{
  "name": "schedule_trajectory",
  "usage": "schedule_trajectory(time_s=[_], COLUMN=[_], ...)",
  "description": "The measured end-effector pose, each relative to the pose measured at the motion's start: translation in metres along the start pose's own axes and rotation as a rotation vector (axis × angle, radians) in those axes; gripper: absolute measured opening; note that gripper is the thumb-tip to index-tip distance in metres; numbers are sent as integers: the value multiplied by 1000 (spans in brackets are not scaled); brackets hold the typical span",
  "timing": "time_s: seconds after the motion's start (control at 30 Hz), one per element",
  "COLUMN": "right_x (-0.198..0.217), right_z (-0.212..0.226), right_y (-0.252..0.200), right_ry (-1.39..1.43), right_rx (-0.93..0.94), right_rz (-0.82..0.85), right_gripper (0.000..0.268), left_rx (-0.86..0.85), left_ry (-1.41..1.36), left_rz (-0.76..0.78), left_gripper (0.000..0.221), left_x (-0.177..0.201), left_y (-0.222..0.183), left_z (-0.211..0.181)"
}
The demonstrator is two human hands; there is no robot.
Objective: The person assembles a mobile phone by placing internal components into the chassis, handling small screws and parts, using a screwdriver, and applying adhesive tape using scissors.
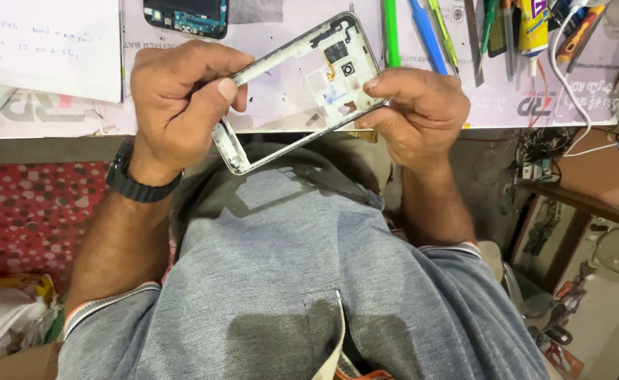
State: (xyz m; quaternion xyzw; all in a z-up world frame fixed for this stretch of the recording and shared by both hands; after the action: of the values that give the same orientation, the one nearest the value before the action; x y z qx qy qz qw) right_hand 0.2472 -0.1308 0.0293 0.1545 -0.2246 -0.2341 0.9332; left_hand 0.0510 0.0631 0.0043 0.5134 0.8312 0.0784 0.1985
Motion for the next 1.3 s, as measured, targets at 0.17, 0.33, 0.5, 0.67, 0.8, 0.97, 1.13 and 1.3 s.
schedule_trajectory(time_s=[0.17, 0.33, 0.5, 0.67, 0.8, 0.97, 1.13, 1.3], right_x=[4, 3, 1, -1, -4, 1, 11, 24], right_z=[0, 2, 6, 9, 0, -11, -16, -23], right_y=[-6, -4, 0, -1, 0, -1, -8, -17], right_ry=[-31, 16, 47, 87, 81, 28, 38, -46], right_rx=[-11, -22, -24, -51, 22, 134, 113, 49], right_rz=[-34, -60, -54, -31, 1, 33, -14, -82], right_gripper=[30, 31, 30, 26, 26, 23, 27, 29], left_rx=[27, 32, 26, 13, 16, 59, 75, 91], left_ry=[26, 38, 29, -1, -88, -179, -404, -567], left_rz=[31, 47, 50, 24, -18, -51, -43, -41], left_gripper=[18, 23, 28, 30, 34, 43, 42, 49], left_x=[1, -1, -2, -1, 2, 4, 5, 7], left_y=[-2, 2, 4, 4, 3, -5, -11, -9], left_z=[2, 0, -2, -5, -6, 3, 11, 15])
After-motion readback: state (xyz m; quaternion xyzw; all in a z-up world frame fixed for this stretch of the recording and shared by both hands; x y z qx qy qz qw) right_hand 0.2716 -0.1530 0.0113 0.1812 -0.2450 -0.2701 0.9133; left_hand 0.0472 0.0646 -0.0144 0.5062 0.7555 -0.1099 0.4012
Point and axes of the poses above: each hand's wrist, its own y-axis towards the middle knuckle, its own x-axis out of the back of the hand, z = x × y, the point moved 6 cm from there along y, towards the middle knuckle, and after that the axes turned 13 degrees about -y, right-handed, at the moved point
